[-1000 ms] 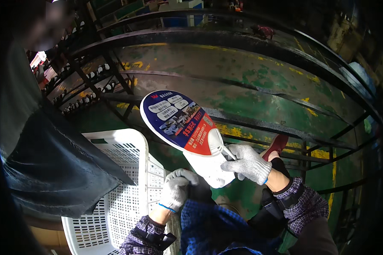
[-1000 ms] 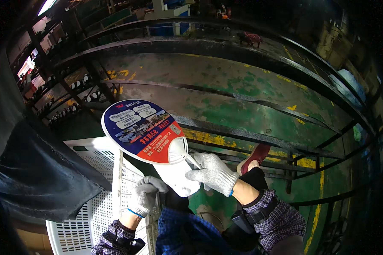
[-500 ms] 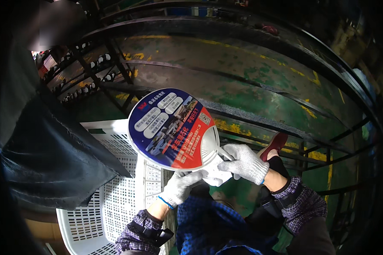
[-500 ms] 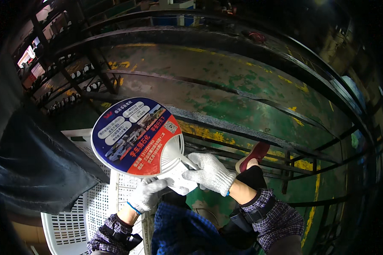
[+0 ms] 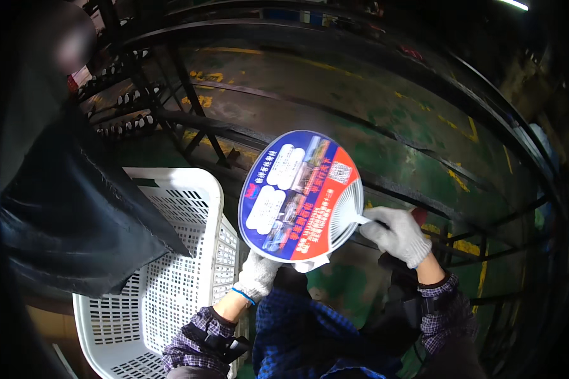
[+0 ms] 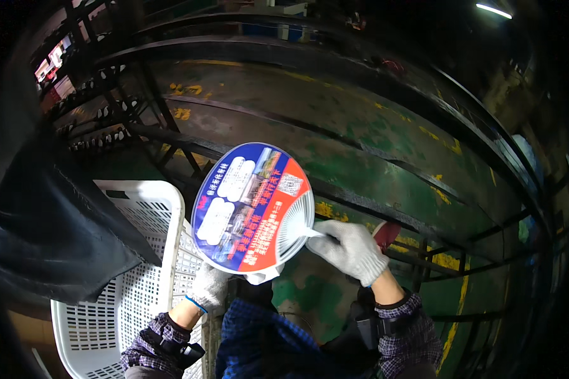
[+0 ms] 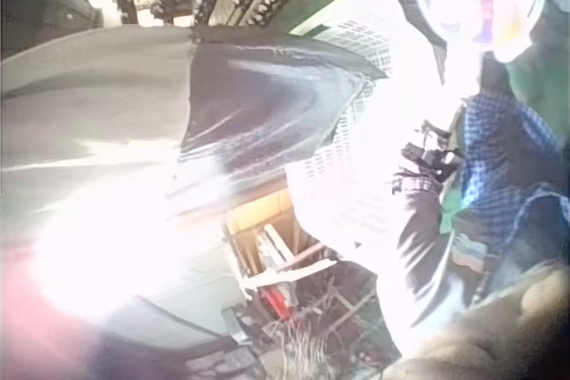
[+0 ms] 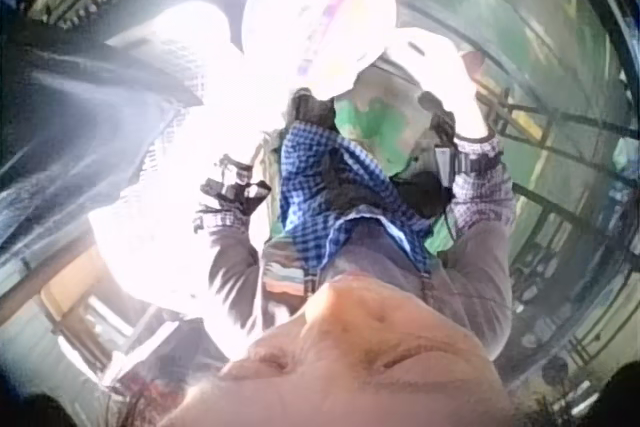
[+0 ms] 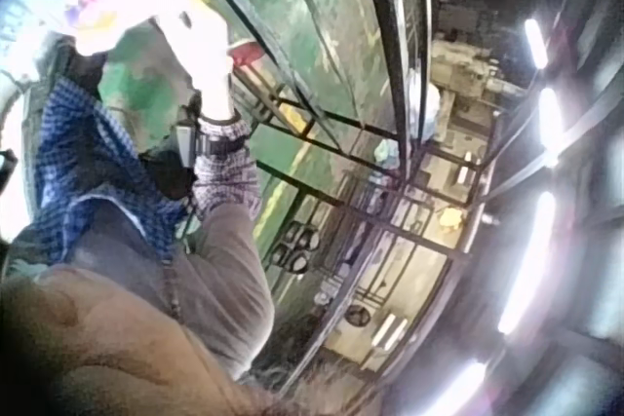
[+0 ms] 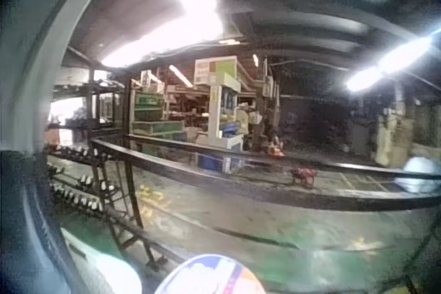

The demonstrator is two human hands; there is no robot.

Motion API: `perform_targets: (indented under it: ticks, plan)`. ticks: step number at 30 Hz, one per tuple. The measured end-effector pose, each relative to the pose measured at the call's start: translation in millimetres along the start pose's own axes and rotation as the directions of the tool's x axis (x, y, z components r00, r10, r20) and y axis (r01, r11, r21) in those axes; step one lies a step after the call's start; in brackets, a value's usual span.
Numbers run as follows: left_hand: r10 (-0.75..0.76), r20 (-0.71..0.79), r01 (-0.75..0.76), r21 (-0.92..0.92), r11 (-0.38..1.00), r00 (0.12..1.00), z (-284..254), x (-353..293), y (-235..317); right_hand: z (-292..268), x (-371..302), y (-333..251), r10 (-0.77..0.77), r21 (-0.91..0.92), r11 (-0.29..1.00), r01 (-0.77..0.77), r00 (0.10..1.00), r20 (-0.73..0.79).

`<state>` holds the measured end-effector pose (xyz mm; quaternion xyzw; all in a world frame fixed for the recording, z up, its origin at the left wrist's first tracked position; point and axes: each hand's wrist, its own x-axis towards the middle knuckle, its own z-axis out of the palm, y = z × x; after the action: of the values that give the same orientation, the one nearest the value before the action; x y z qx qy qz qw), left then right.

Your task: Inspecting shoes and checking them against a handwritten list in a manufacturing facility.

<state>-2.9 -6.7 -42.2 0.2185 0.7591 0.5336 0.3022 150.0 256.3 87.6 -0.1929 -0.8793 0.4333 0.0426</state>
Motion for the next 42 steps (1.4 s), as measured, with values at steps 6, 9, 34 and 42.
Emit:
perform_targets:
  ticks: [6,9,34,42]
  plan:
    - [-0.099,0.081,0.127,-0.722,0.681,0.992,4.3,8.2,22.0,-17.6,-6.5,32.7,0.037,0.399,0.890,0.220,0.837,-0.546]
    - [-0.126,0.057,0.126,-0.754,0.644,0.990,1.1,6.0,30.6,-18.6,-11.9,47.5,-0.342,0.921,0.220,0.323,0.909,-0.237]
    - [-0.156,0.000,0.090,-0.816,0.571,0.988,-5.5,9.3,38.6,-23.0,-20.1,46.3,-0.016,-0.105,0.994,-0.028,0.916,-0.401]
    - [-0.148,0.016,0.090,-0.857,0.507,0.989,-5.6,7.4,43.9,-21.0,-15.0,47.3,-0.118,0.815,0.531,0.232,0.973,-0.200]
